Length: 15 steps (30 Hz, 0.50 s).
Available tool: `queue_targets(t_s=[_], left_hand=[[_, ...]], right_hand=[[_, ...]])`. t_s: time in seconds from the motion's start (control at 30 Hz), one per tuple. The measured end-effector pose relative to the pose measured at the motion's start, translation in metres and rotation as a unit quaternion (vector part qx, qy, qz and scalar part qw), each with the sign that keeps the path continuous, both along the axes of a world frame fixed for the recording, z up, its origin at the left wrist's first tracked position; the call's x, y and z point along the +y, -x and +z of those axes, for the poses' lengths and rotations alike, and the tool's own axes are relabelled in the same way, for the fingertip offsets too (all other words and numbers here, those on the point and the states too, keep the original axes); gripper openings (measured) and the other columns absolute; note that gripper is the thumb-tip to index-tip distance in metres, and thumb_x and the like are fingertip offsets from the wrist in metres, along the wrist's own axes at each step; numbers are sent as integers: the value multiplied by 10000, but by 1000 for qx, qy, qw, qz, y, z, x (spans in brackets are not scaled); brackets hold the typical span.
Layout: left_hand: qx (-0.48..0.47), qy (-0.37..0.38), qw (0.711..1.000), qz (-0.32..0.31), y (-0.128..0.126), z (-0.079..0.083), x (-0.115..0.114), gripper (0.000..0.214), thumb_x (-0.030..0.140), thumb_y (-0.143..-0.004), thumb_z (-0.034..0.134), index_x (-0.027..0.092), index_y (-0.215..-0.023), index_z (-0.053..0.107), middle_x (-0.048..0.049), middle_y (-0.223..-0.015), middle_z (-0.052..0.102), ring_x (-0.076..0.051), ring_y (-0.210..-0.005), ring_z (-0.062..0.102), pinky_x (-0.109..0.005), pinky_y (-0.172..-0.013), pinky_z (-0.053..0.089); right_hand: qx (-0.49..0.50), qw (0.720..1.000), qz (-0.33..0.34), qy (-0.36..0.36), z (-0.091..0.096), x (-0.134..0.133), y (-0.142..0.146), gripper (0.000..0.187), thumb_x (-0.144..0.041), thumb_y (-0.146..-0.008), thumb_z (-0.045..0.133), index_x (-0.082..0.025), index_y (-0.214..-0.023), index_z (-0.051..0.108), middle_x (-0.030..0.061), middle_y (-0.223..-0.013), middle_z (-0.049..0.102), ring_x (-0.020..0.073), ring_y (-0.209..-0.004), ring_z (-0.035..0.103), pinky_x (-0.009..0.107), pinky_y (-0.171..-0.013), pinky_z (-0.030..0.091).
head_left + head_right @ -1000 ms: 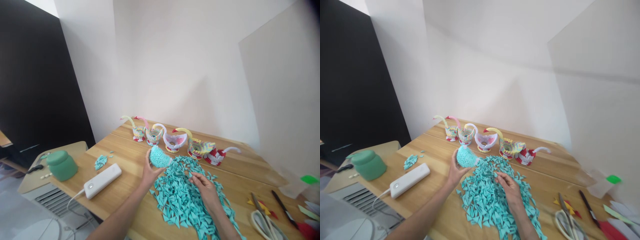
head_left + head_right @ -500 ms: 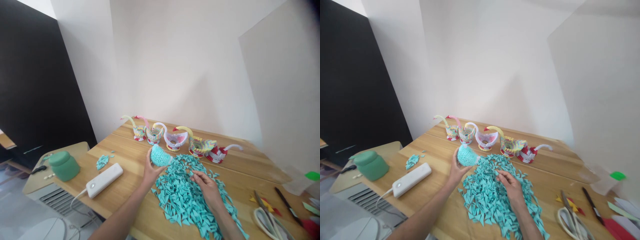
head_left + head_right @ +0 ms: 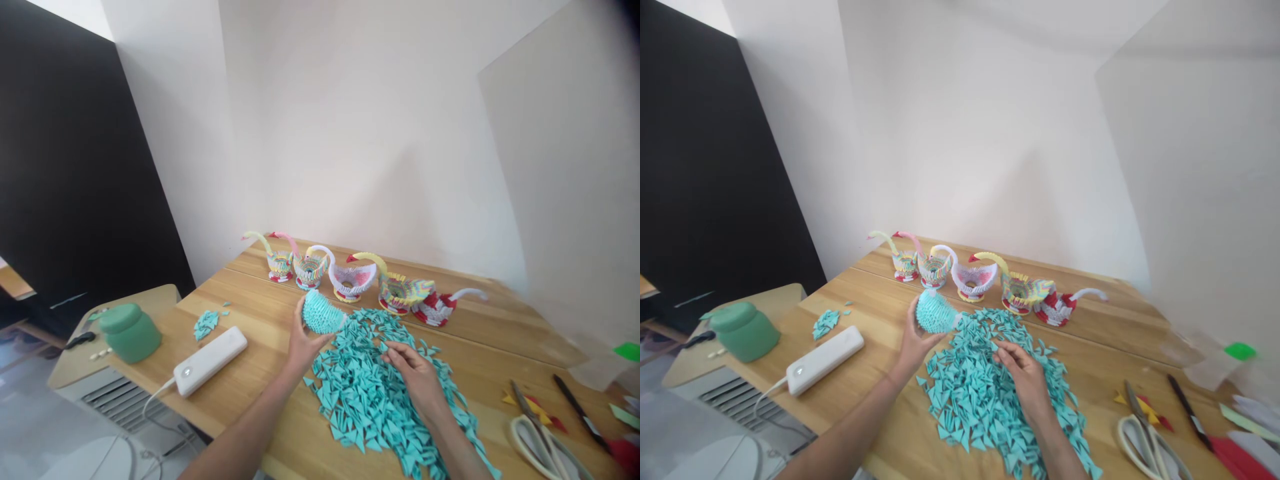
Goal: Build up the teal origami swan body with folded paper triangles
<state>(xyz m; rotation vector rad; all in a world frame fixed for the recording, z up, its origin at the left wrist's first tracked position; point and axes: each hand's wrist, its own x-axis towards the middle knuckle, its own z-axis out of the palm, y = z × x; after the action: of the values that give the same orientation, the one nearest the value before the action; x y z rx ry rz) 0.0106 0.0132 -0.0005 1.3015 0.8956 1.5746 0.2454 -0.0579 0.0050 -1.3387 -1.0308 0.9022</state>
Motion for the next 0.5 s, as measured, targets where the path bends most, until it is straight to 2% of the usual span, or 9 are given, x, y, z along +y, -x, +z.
queue_targets(t_s=[0.17, 0.4, 0.5], left_hand=[[8, -7, 1000, -17, -2, -3, 0, 1023, 289, -581, 849, 264, -1423, 269, -128, -1474, 350, -303, -1341, 384, -445, -1090, 363], [72, -34, 994, -76, -3, -5, -7, 1012, 283, -595, 842, 272, -1438, 282, -122, -1510, 294, -312, -1381, 311, -451, -1104, 336], [87, -44, 991, -89, -1, -5, -8, 981, 283, -604, 837, 269, -1433, 311, -114, -1506, 307, -318, -1395, 282, -465, -1124, 300]], right_hand=[[-12, 1000, -6, -21, 13, 3, 1, 379, -518, -651, 758, -211, -871, 735, 42, -741, 728, 246, -762, 680, 337, -749, 516], [-85, 992, 52, -81, 64, 15, 19, 296, -470, -693, 734, -211, -836, 725, 41, -747, 715, 213, -717, 647, 310, -684, 503], [-110, 987, 56, -100, 78, 19, 28, 270, -463, -683, 734, -216, -791, 726, 42, -751, 710, 211, -712, 635, 306, -657, 499]])
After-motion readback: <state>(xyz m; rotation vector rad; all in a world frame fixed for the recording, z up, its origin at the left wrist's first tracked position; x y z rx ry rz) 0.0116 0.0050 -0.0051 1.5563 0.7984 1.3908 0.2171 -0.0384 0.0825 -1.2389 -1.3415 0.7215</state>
